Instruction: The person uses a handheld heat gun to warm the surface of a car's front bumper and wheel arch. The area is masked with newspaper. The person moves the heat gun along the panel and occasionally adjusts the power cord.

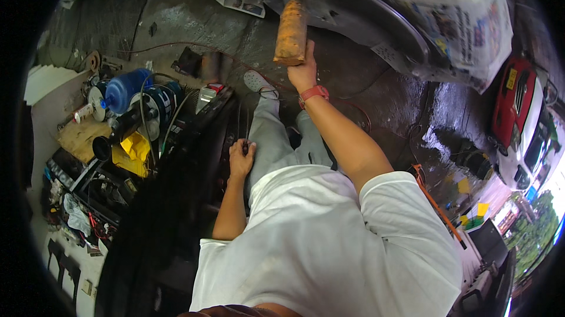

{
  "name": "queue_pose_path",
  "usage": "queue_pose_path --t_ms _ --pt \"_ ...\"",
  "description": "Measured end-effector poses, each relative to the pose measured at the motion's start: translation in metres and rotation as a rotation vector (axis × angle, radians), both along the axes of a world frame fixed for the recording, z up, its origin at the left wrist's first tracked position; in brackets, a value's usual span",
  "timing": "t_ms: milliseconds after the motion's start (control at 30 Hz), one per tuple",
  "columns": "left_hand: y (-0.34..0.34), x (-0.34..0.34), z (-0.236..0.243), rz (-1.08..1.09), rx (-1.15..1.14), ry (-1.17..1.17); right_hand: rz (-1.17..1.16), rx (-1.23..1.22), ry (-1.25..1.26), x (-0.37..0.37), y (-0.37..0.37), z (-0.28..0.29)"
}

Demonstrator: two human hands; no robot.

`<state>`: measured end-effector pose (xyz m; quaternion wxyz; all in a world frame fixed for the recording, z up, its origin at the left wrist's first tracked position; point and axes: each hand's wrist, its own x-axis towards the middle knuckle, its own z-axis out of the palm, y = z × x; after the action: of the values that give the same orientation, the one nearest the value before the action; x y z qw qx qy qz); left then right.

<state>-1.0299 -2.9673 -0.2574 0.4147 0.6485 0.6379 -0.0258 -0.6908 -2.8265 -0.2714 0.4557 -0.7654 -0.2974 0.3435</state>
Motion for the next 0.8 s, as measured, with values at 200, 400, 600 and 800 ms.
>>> queue_pose_path --t_ms 200,400,600,800 --pt "0.049 -0.008 -0.007 -0.012 -0.094 -0.072 0.102 -0.271 -0.237 -0.058 0.118 -0.055" --pt "0.082 -0.012 -0.013 0.041 -0.109 -0.077 0.202 -0.324 -0.419 -0.088 0.205 -0.156" --pt "0.101 -0.014 -0.018 0.094 -0.162 -0.107 0.289 -0.481 -0.489 -0.086 0.265 -0.227" --pt "0.094 -0.014 -0.027 0.121 -0.135 -0.071 0.364 -0.592 -0.477 -0.07 0.259 -0.269"
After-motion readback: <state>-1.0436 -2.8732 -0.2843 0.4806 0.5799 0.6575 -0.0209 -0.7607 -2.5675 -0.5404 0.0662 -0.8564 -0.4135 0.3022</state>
